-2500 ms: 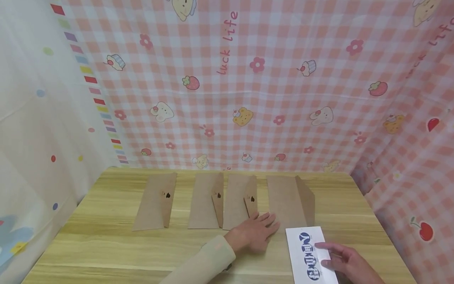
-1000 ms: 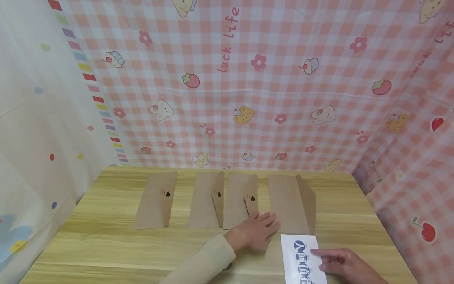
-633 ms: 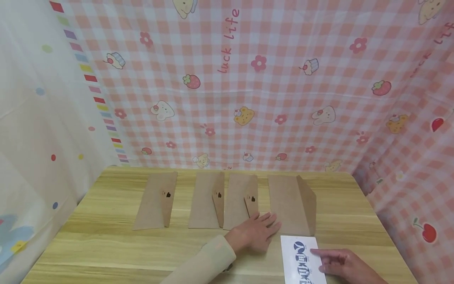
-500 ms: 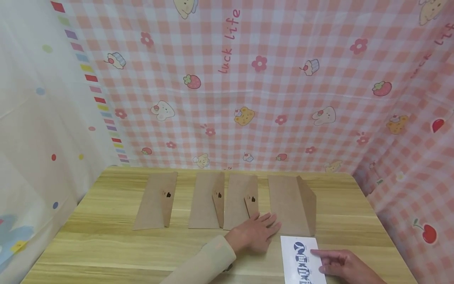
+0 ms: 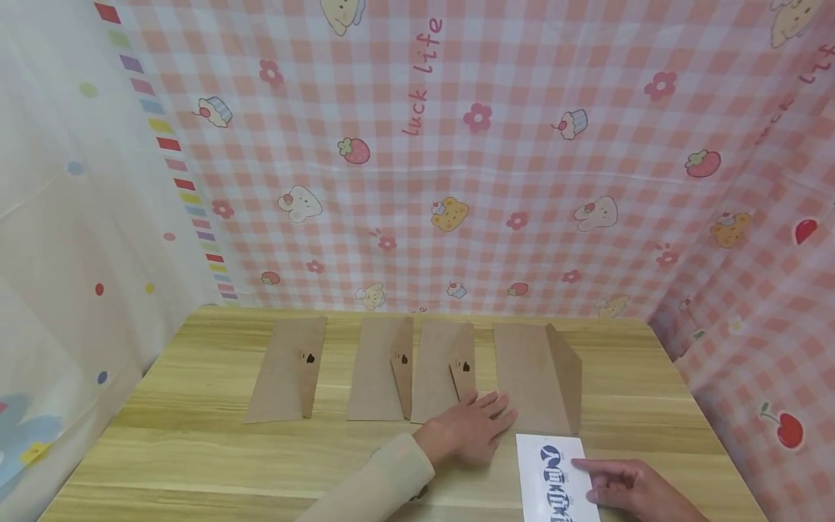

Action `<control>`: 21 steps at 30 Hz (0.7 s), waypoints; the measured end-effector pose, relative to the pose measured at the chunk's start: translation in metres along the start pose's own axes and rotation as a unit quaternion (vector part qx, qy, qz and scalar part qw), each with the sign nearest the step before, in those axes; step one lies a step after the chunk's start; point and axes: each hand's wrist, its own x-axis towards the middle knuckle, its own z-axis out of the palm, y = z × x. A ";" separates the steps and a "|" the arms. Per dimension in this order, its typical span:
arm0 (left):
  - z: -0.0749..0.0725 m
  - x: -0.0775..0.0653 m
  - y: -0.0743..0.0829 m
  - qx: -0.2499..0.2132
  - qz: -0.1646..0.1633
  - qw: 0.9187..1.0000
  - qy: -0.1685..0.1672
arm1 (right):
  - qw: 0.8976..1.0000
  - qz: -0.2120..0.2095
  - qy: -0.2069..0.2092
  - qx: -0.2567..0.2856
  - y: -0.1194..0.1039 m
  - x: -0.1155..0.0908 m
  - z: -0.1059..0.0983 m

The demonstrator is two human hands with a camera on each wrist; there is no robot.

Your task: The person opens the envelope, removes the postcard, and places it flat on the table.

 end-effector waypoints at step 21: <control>0.000 0.000 0.001 -0.012 0.001 1.000 0.011 | 0.998 0.026 -0.016 0.052 -0.002 -0.001 0.000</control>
